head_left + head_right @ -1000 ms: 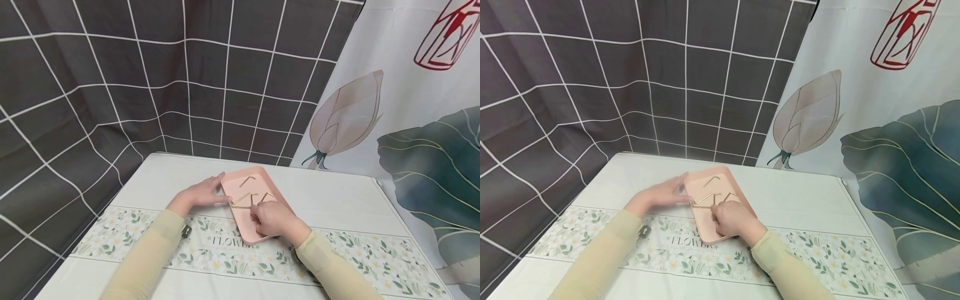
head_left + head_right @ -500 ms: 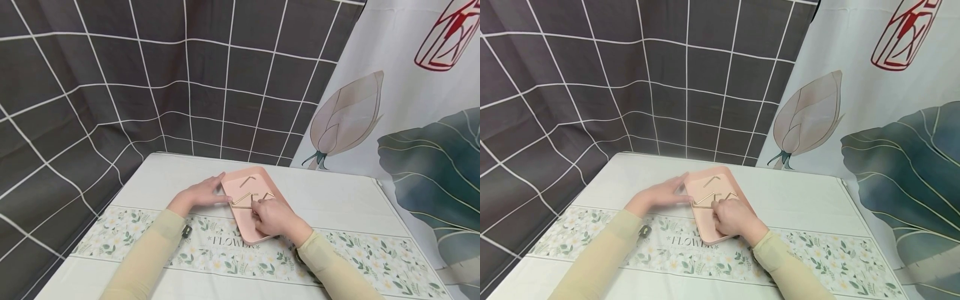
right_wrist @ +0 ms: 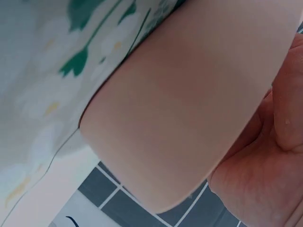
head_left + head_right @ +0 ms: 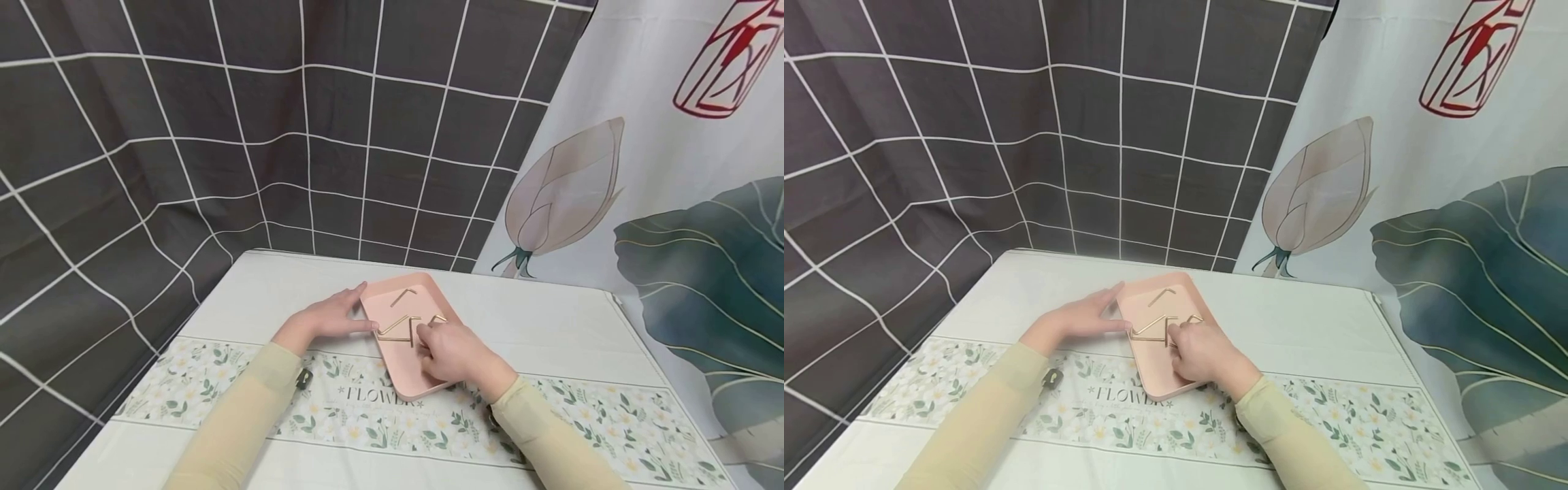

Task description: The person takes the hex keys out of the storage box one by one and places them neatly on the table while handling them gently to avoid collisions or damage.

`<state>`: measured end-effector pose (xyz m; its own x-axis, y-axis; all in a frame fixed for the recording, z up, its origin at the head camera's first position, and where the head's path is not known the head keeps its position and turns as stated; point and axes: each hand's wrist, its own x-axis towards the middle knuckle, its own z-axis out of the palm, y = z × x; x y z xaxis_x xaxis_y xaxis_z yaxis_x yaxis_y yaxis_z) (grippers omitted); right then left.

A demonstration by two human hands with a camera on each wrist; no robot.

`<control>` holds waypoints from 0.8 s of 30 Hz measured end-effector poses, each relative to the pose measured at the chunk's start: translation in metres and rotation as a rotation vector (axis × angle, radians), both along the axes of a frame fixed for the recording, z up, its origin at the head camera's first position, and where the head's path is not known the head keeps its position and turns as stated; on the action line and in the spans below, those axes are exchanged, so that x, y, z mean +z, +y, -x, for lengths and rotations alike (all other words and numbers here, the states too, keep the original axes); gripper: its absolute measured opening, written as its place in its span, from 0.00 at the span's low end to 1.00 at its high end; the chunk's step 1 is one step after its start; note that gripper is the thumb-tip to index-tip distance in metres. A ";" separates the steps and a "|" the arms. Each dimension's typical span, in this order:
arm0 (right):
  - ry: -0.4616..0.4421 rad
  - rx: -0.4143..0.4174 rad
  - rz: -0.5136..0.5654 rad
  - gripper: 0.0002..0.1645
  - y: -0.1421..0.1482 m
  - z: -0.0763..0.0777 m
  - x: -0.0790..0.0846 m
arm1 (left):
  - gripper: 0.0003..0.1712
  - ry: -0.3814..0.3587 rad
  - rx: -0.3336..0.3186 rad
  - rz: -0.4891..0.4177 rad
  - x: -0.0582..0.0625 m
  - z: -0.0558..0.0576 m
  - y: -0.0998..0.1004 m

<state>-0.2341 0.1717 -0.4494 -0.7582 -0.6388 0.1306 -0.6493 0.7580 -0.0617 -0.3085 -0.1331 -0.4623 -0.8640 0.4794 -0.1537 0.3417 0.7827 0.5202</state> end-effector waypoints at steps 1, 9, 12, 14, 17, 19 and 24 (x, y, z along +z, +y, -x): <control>0.000 -0.009 0.001 0.13 0.001 0.000 0.001 | 0.69 0.000 0.001 -0.002 0.000 0.000 0.000; 0.008 -0.044 0.009 0.11 0.009 0.002 0.004 | 0.68 0.000 -0.002 0.002 0.001 -0.001 0.000; 0.033 -0.050 0.011 0.12 0.013 0.003 0.004 | 0.69 -0.001 0.000 0.004 0.001 -0.001 0.000; 0.041 -0.052 0.019 0.13 0.016 0.004 0.006 | 0.69 0.000 0.000 0.005 0.001 -0.001 0.001; 0.035 -0.067 0.030 0.15 0.020 0.004 0.008 | 0.69 0.000 0.001 0.004 0.001 -0.001 0.001; 0.023 -0.083 0.035 0.16 0.023 0.004 0.010 | 0.69 0.002 0.001 0.005 0.001 -0.001 0.000; 0.012 -0.123 0.032 0.17 0.029 0.007 0.012 | 0.70 0.006 -0.002 0.007 0.000 -0.002 0.000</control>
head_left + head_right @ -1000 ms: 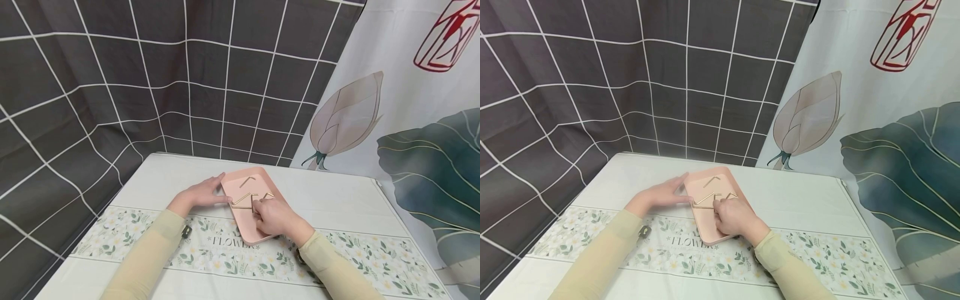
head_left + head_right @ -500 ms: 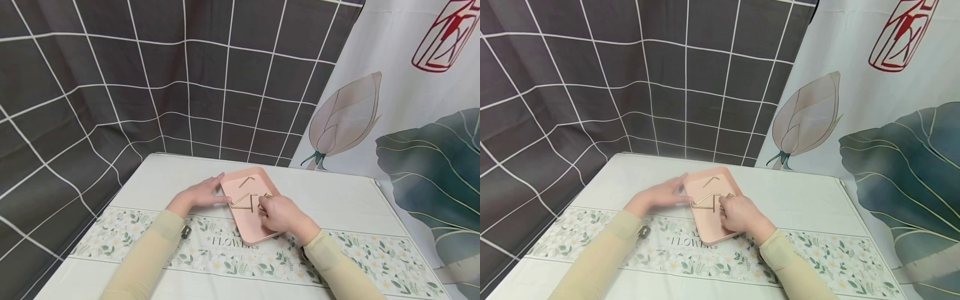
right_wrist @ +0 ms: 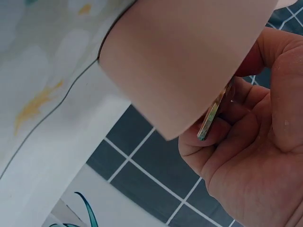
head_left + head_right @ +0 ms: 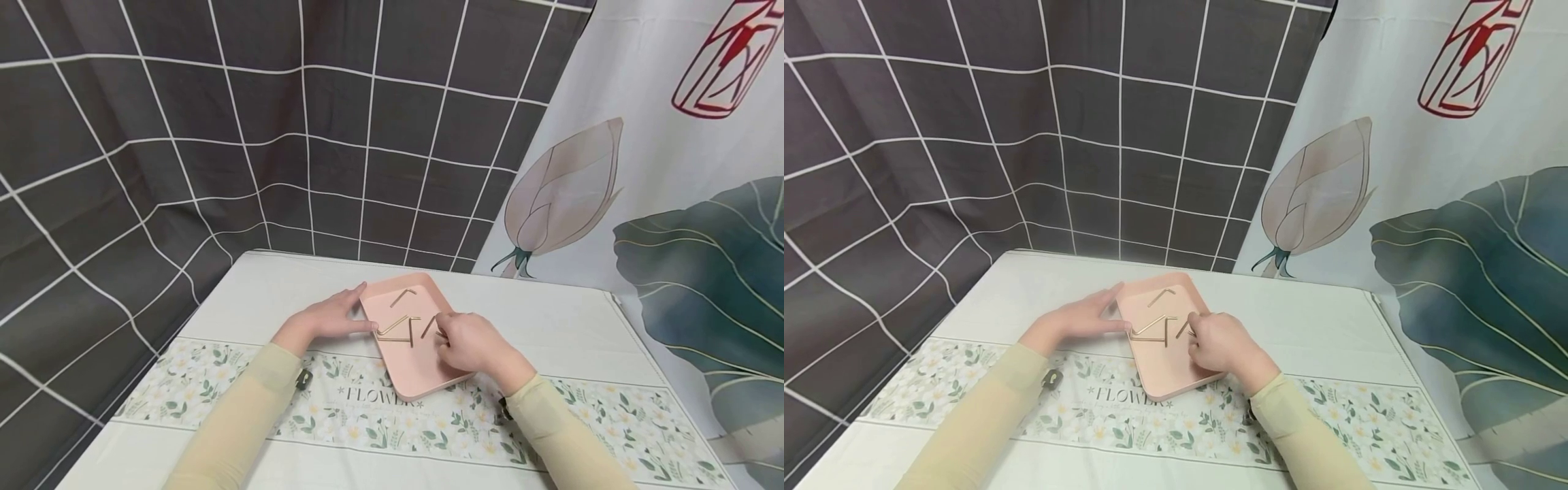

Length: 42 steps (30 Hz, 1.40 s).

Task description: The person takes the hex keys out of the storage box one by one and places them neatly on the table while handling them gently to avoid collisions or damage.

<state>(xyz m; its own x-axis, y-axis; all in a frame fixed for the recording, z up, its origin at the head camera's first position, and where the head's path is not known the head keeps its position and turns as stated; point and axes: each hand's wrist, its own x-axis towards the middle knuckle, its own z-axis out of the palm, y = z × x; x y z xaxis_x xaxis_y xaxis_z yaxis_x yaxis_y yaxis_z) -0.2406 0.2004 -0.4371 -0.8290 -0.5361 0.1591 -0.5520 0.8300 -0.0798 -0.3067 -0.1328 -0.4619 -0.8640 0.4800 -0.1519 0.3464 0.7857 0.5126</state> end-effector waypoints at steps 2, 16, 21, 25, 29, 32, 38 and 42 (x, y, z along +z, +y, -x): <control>0.000 -0.008 0.002 0.17 0.003 0.001 0.001 | 0.70 -0.001 0.000 0.000 0.000 0.000 0.000; -0.020 -0.079 0.016 0.15 0.018 0.007 0.006 | 0.70 -0.006 0.001 0.004 -0.001 0.001 0.000; -0.017 -0.099 0.031 0.16 0.024 0.011 0.006 | 0.70 -0.003 0.002 0.007 -0.001 0.000 0.000; -0.024 -0.122 0.044 0.16 0.028 0.013 0.007 | 0.70 -0.004 0.003 0.005 0.000 0.000 0.000; -0.046 -0.151 0.056 0.15 0.031 0.015 0.007 | 0.70 -0.009 0.005 0.003 0.001 0.000 0.000; -0.067 -0.179 0.068 0.12 0.033 0.016 0.007 | 0.71 -0.007 0.006 0.006 0.000 0.001 0.000; -0.100 -0.222 0.094 0.11 0.037 0.018 0.008 | 0.71 0.002 0.007 0.000 -0.002 0.001 0.000; -0.102 -0.230 0.101 0.11 0.040 0.020 0.005 | 0.70 -0.003 0.011 -0.001 -0.002 0.000 0.000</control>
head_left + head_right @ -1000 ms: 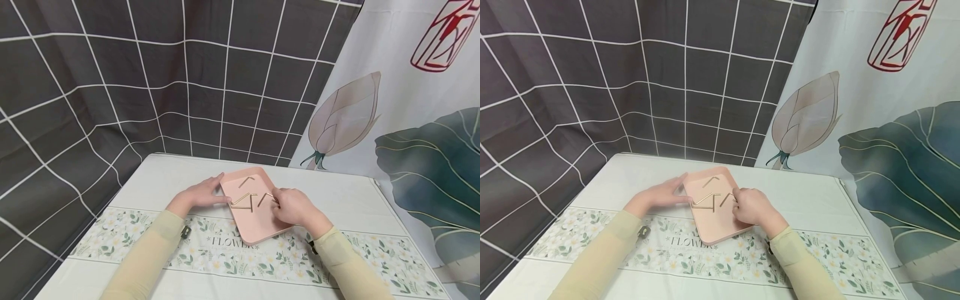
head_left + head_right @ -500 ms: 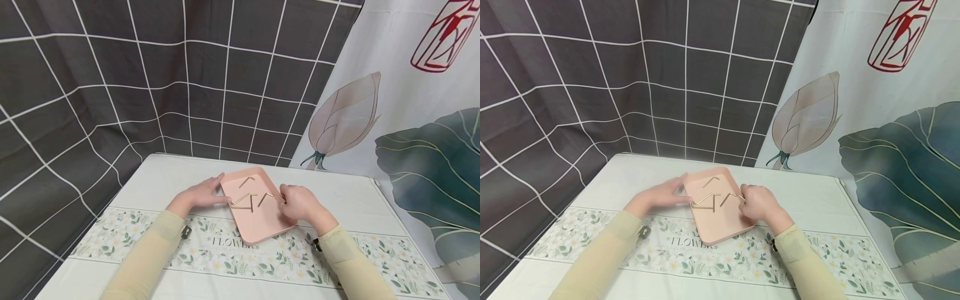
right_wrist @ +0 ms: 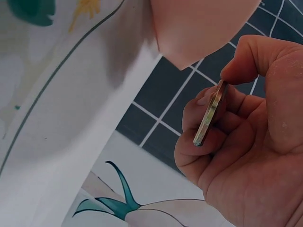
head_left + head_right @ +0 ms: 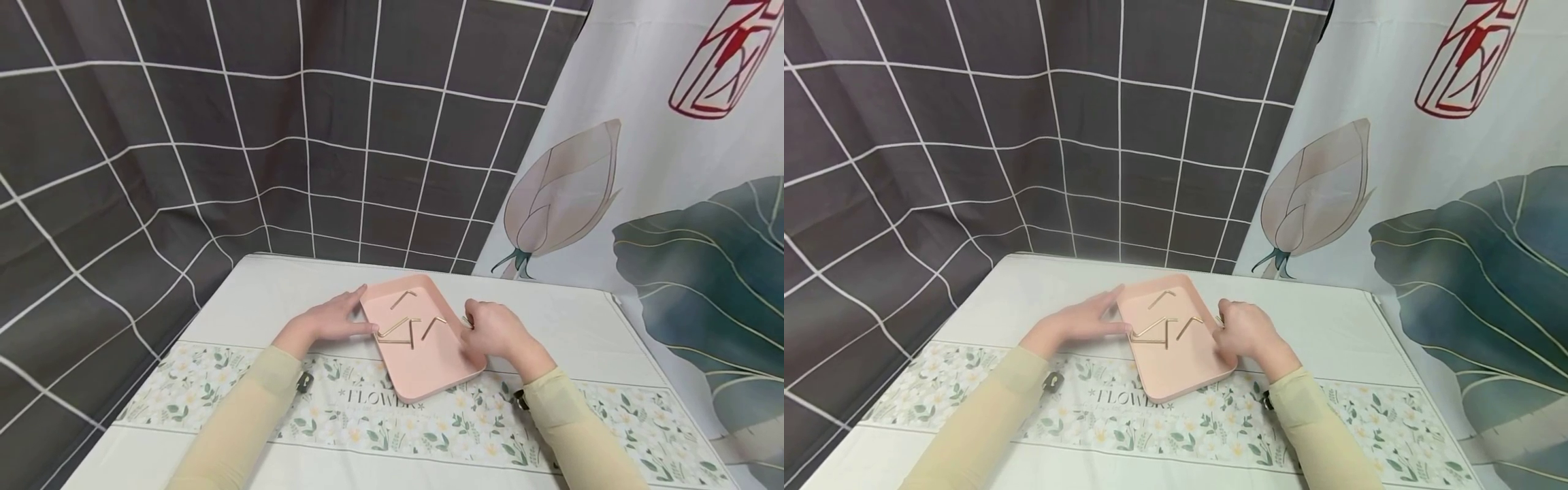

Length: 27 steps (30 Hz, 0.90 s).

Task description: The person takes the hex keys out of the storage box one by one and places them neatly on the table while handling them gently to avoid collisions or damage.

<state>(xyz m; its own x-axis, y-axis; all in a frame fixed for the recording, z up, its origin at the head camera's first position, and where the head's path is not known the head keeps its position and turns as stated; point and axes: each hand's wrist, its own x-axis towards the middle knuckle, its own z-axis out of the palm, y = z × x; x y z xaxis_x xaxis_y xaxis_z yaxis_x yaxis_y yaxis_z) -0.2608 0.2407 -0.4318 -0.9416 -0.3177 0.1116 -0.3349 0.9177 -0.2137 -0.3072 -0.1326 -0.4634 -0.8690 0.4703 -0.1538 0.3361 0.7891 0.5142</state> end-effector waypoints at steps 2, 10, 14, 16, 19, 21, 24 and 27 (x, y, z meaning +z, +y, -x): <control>0.001 -0.004 -0.001 0.11 0.002 0.001 -0.002 | 0.69 -0.002 0.001 -0.004 0.001 -0.001 0.000; -0.016 -0.033 0.006 0.09 0.004 0.003 -0.005 | 0.69 0.002 -0.001 -0.002 -0.001 -0.002 0.001; -0.029 -0.060 0.000 0.08 0.005 0.005 -0.006 | 0.70 0.007 -0.003 0.003 -0.001 -0.001 0.000; -0.038 -0.068 -0.002 0.07 0.006 0.005 -0.008 | 0.70 0.007 -0.004 0.005 -0.001 -0.001 0.000; -0.049 -0.078 -0.003 0.05 0.007 0.007 -0.010 | 0.70 0.006 -0.005 0.004 0.000 -0.002 0.001; -0.053 -0.083 -0.003 0.05 0.007 0.007 -0.012 | 0.70 0.006 -0.005 0.005 0.001 -0.003 0.001; -0.055 -0.089 -0.001 0.05 0.008 0.009 -0.012 | 0.70 0.008 -0.006 0.004 0.001 -0.003 0.001; -0.065 -0.097 0.002 0.05 0.008 0.010 -0.012 | 0.69 0.016 -0.010 0.000 0.000 -0.003 0.001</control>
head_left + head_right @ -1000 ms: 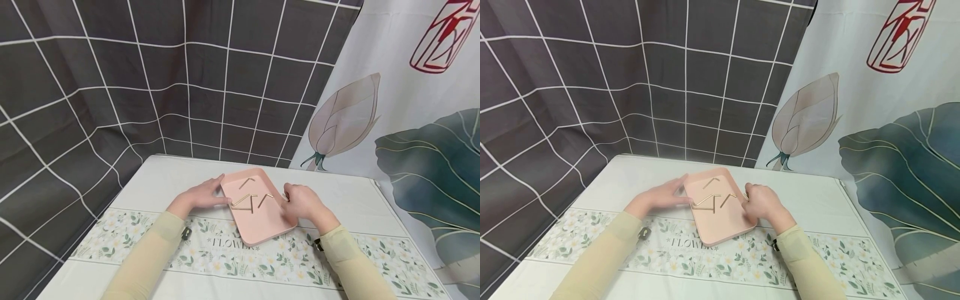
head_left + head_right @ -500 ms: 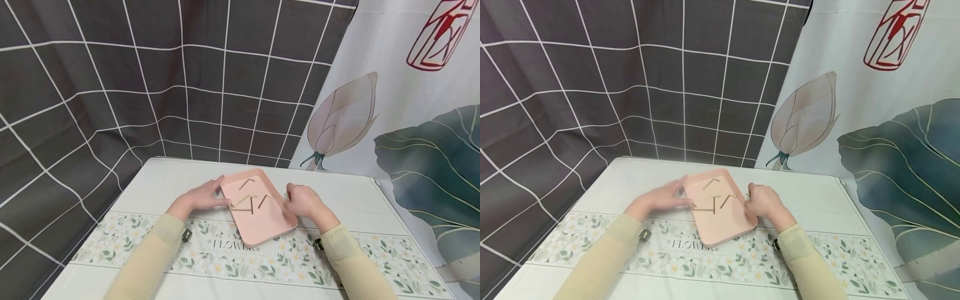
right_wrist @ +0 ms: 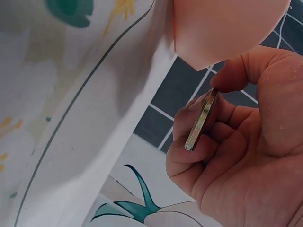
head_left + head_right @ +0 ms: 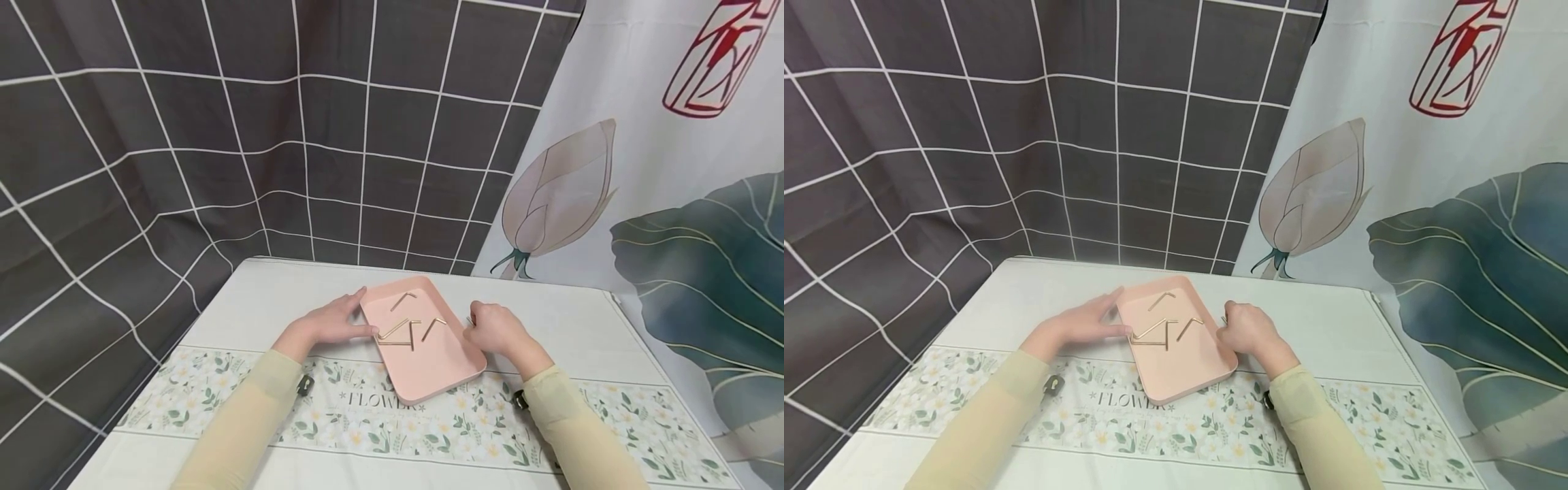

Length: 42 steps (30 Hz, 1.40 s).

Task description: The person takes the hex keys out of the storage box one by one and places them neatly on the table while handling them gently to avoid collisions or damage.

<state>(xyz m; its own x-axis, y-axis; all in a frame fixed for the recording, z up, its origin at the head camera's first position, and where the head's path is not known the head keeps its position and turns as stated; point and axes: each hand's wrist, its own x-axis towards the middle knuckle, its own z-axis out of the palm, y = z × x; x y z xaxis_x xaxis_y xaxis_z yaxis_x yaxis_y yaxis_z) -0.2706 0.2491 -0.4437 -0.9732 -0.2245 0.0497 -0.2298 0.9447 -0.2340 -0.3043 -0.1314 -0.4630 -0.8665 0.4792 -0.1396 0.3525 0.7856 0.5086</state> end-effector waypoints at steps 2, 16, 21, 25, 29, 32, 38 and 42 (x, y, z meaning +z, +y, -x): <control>-0.013 -0.007 0.005 0.06 0.001 0.001 0.001 | 0.69 0.004 -0.003 -0.004 -0.001 0.000 0.000; -0.075 -0.074 0.018 0.12 0.008 0.005 0.003 | 0.69 0.001 0.003 -0.002 -0.004 0.002 0.000; -0.083 -0.093 0.018 0.11 0.010 0.006 0.003 | 0.70 0.005 0.006 0.004 -0.005 0.002 -0.001; -0.081 -0.101 0.024 0.10 0.013 0.006 0.002 | 0.69 0.002 0.004 0.002 -0.004 0.001 -0.001; -0.078 -0.108 0.026 0.09 0.017 0.007 0.001 | 0.69 -0.001 0.003 0.001 -0.003 0.001 -0.001; -0.084 -0.114 0.032 0.08 0.019 0.007 0.001 | 0.69 0.000 0.005 -0.001 -0.004 0.001 0.000; -0.114 -0.136 0.028 0.10 0.021 0.009 0.002 | 0.69 0.003 0.002 -0.007 -0.004 0.002 -0.001; -0.135 -0.165 0.026 0.14 0.025 0.011 0.001 | 0.69 0.008 -0.003 -0.002 -0.003 0.002 -0.001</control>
